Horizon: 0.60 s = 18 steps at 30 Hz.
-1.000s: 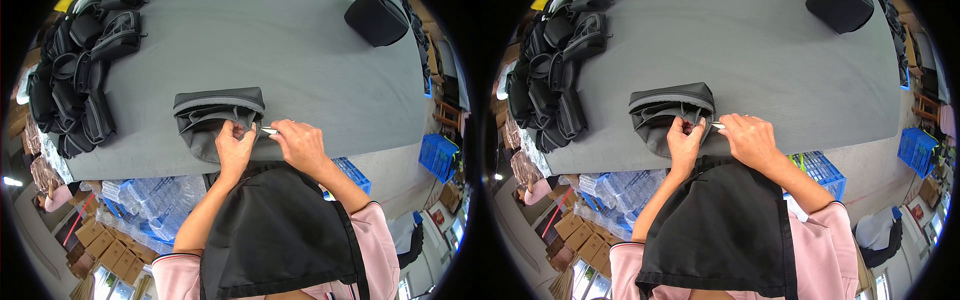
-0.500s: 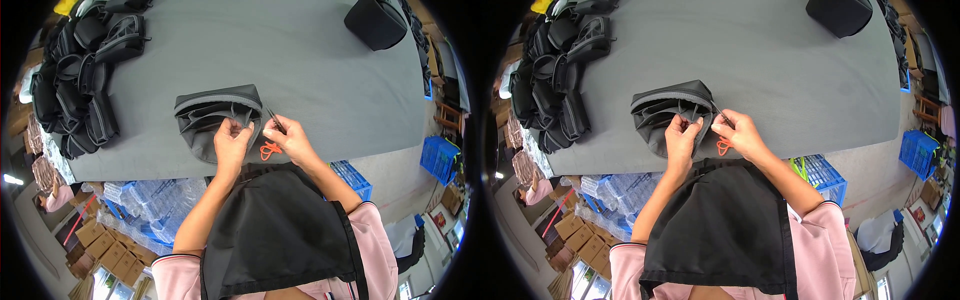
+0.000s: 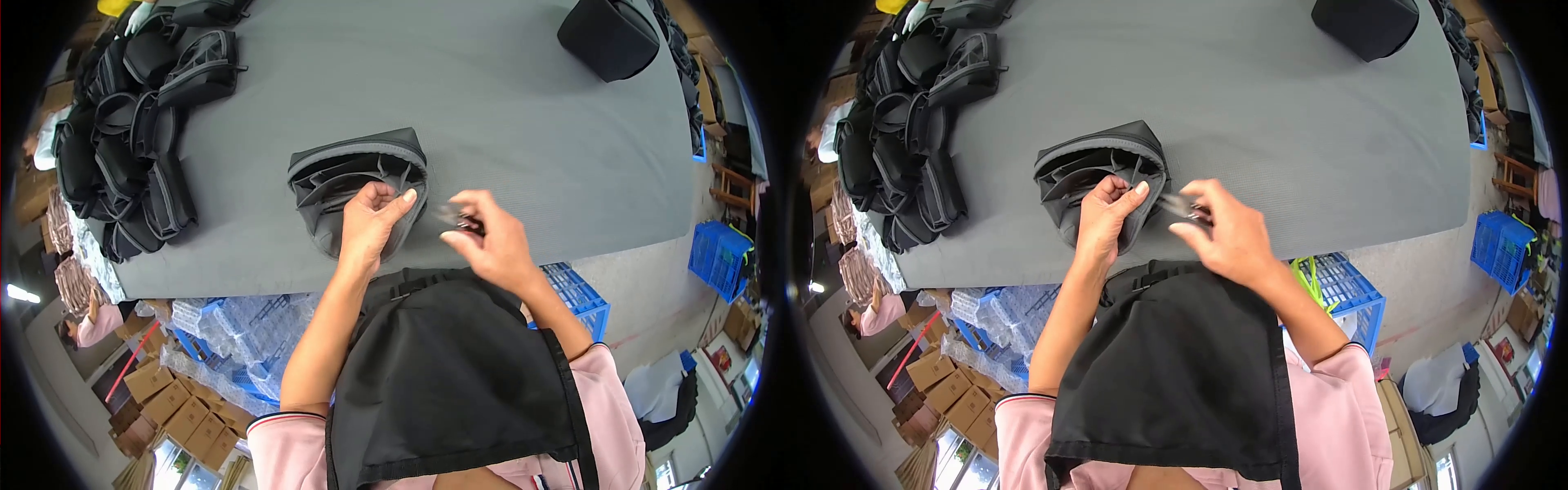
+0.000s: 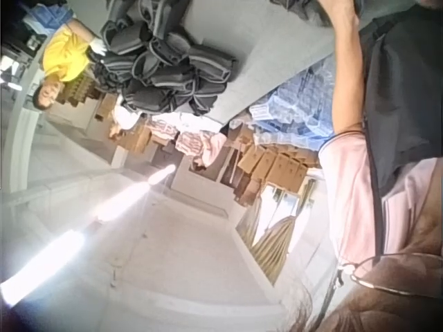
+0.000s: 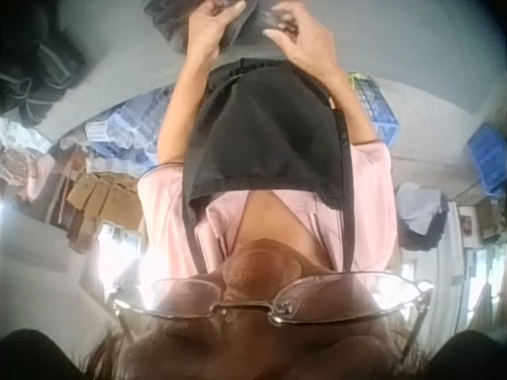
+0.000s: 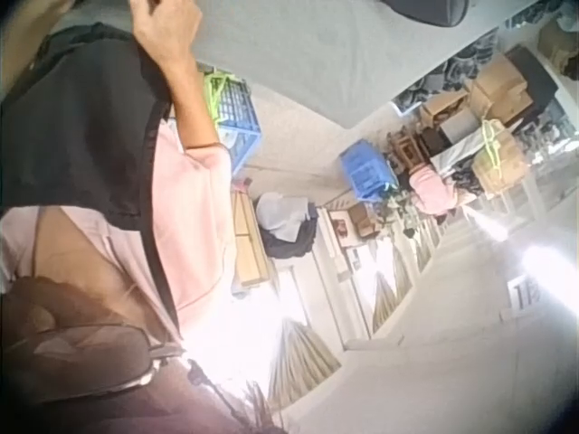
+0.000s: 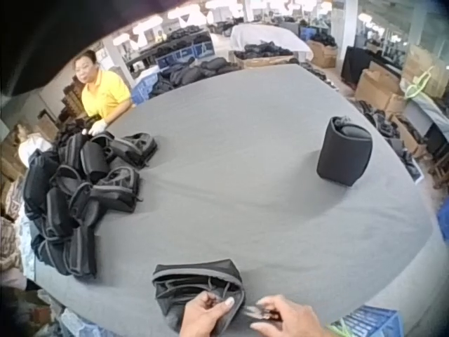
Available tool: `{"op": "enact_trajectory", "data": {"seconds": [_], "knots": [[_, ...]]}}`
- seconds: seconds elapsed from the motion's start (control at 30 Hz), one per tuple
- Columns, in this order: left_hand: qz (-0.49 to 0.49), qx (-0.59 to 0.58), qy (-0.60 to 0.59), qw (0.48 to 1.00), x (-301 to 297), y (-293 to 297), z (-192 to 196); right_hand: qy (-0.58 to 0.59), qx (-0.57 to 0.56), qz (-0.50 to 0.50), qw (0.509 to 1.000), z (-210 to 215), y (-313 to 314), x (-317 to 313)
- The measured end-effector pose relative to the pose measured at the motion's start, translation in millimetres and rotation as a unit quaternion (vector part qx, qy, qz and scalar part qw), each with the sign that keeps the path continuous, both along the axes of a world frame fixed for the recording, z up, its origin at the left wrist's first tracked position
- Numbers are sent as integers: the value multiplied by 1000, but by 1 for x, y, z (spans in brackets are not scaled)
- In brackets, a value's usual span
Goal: Trimming loose threads from black fabric bags using small snips at a factory workstation.
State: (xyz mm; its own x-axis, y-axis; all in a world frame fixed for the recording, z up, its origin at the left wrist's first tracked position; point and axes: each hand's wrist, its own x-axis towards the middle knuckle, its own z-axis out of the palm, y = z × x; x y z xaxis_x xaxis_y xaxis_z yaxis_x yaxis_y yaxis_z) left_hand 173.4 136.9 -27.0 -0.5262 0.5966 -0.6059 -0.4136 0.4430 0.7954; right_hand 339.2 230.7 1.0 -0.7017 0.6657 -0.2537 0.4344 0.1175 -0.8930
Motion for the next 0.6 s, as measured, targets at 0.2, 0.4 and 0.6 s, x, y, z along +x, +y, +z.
{"op": "enact_trajectory", "data": {"seconds": [0.2,0.4,0.6], "knots": [[-7,8,6,1000,1,3,1,38,76,62,994,-13,-5,-7],[-11,-3,-1,1000,0,3,1,60,202,93,973,-12,-4,-13],[-13,1,8,1000,-2,2,3,85,261,78,958,-22,-6,-9]]}}
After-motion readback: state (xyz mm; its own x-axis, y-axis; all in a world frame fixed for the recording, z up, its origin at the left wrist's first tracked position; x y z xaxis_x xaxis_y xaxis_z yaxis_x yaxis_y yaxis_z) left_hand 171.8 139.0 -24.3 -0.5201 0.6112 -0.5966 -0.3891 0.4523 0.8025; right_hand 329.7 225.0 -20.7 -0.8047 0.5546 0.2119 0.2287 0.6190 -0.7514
